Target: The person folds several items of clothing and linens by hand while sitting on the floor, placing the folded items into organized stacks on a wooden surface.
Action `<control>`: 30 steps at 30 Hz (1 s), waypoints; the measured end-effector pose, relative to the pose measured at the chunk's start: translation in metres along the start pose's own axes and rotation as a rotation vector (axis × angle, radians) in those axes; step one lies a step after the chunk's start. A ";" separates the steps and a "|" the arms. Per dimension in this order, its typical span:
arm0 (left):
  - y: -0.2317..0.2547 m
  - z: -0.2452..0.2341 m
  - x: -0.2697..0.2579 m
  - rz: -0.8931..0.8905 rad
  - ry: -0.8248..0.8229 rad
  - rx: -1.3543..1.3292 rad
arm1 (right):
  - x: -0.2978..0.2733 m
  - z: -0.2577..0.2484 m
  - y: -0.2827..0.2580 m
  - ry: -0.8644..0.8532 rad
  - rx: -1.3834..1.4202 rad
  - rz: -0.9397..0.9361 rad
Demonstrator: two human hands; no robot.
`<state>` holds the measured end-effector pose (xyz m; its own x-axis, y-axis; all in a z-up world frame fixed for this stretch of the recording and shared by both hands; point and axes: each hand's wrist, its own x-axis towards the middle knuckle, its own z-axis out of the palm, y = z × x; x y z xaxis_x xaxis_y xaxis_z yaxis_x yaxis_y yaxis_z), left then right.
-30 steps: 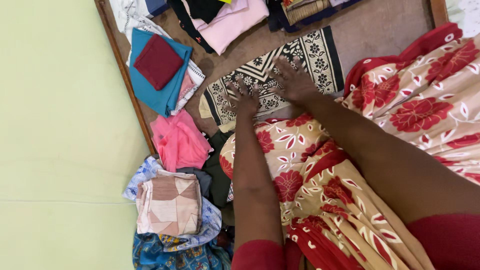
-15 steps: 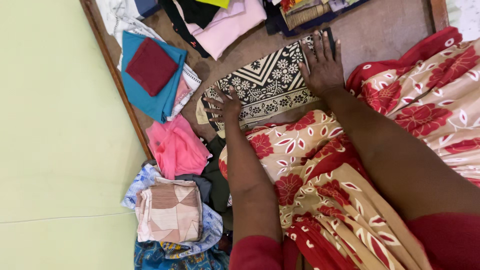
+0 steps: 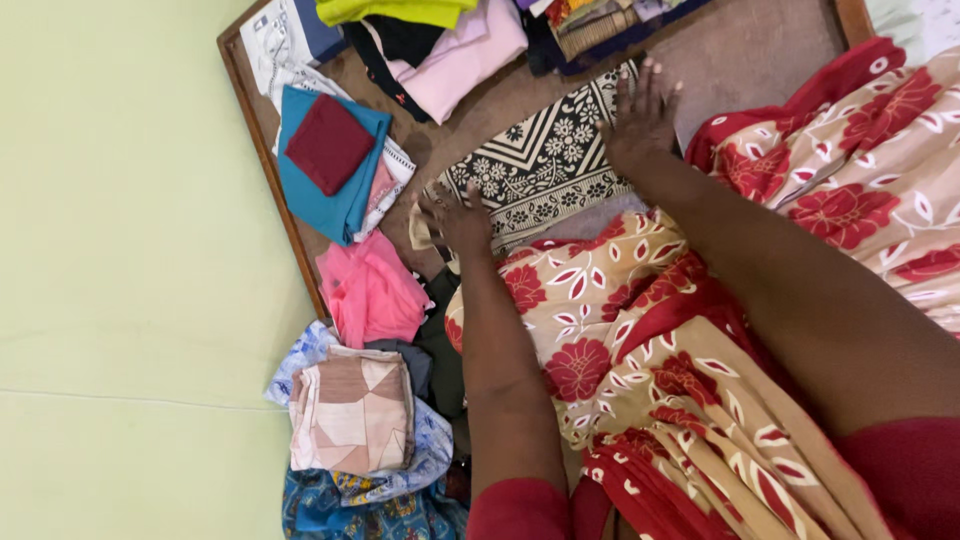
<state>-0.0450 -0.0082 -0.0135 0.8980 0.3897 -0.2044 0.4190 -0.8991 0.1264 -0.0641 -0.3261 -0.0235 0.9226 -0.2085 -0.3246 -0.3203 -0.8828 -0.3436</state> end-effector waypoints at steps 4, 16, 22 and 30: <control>0.024 0.017 -0.002 0.639 0.096 -0.184 | -0.004 0.032 -0.065 0.023 -0.043 -0.263; 0.033 0.044 0.000 0.494 -0.347 0.076 | -0.032 0.007 -0.081 -0.257 -0.157 -0.504; 0.030 0.023 0.012 0.247 -0.282 0.096 | -0.014 -0.018 -0.025 -0.105 -0.051 -0.283; 0.009 0.029 0.022 -0.031 -0.055 -0.041 | -0.004 -0.014 0.006 0.035 0.090 -0.155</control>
<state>-0.0255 -0.0134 -0.0453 0.8761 0.4049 -0.2617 0.4528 -0.8775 0.1583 -0.0662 -0.3365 -0.0116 0.9688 -0.0883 -0.2316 -0.1900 -0.8647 -0.4650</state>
